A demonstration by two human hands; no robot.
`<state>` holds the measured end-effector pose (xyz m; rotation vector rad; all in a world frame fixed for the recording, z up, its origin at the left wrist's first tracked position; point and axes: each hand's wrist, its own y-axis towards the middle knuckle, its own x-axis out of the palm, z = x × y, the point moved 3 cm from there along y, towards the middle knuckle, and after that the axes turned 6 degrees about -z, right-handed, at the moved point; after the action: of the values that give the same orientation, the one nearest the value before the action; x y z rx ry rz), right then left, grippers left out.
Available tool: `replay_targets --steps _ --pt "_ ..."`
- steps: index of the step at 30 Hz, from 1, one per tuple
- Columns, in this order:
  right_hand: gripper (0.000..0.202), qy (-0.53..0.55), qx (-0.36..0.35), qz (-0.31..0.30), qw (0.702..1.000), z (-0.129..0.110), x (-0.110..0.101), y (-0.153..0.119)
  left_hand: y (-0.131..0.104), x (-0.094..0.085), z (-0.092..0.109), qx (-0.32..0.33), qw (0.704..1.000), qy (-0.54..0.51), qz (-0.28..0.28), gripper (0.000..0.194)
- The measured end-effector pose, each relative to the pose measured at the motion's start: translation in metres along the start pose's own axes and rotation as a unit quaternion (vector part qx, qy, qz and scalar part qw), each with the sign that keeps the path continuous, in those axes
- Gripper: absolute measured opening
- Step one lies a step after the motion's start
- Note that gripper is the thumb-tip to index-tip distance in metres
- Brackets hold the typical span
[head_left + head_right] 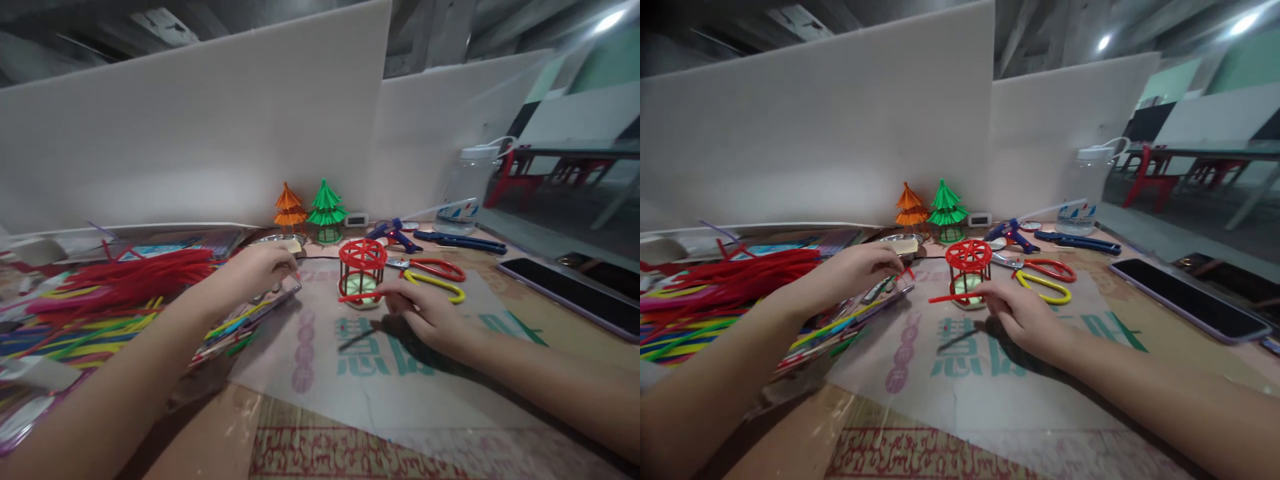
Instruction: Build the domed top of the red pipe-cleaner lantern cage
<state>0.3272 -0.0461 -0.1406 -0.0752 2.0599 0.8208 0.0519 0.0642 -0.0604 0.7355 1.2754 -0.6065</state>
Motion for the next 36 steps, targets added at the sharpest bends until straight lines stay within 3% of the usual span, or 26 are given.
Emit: replay_targets --steps 2,3,6,9,12,14,17,21,24,26,29,33,36 --pt "0.021 0.016 0.002 0.036 0.999 -0.006 -0.005 -0.001 -0.001 0.002 0.023 0.051 0.988 -0.146 0.012 0.015" --pt "0.019 0.019 0.007 0.051 0.998 -0.008 -0.008 -0.002 -0.001 0.008 0.033 0.056 0.968 -0.245 -0.001 0.012" --pt "0.017 0.031 0.007 0.051 0.998 -0.014 -0.01 -0.004 0.003 0.037 0.051 -0.005 0.864 -0.504 0.004 0.024" --pt "0.023 0.038 -0.01 0.002 0.999 -0.017 -0.006 -0.005 0.006 0.068 0.062 -0.068 0.782 -0.619 0.034 0.046" --pt "0.018 0.029 -0.001 -0.046 0.999 -0.014 0.001 -0.003 0.006 0.088 0.071 -0.08 0.74 -0.667 0.041 0.048" --pt "0.021 0.027 0.009 -0.061 0.998 -0.012 0.004 -0.001 0.004 0.092 0.075 -0.066 0.757 -0.649 0.033 0.042" --pt "0.022 0.022 0.032 -0.053 0.998 -0.008 0.002 0.004 0.002 0.089 0.073 -0.051 0.841 -0.539 0.008 0.03" --pt "0.033 0.072 0.102 0.013 0.992 0.005 -0.004 0.006 0.004 0.081 0.058 -0.062 0.913 -0.403 0.022 0.035" --pt "0.044 0.138 0.148 0.037 0.979 0.016 -0.002 0.005 0.006 0.082 0.059 -0.012 0.963 -0.27 -0.019 0.033" --pt "0.048 0.177 0.164 -0.007 0.97 0.021 0.004 0.007 0.005 0.088 0.066 0.034 0.976 -0.206 -0.056 0.032" --pt "0.048 0.229 0.159 -0.045 0.959 0.026 0.01 0.016 0.006 0.098 0.076 0.067 0.985 -0.136 -0.086 0.046" --pt "0.041 0.266 0.17 -0.005 0.949 0.042 0.005 0.029 0.008 0.108 0.08 0.046 0.989 -0.099 -0.101 0.056" --pt "0.044 0.302 0.192 0.023 0.933 0.06 0.0 0.03 0.004 0.106 0.089 0.044 0.983 -0.115 -0.138 0.066"
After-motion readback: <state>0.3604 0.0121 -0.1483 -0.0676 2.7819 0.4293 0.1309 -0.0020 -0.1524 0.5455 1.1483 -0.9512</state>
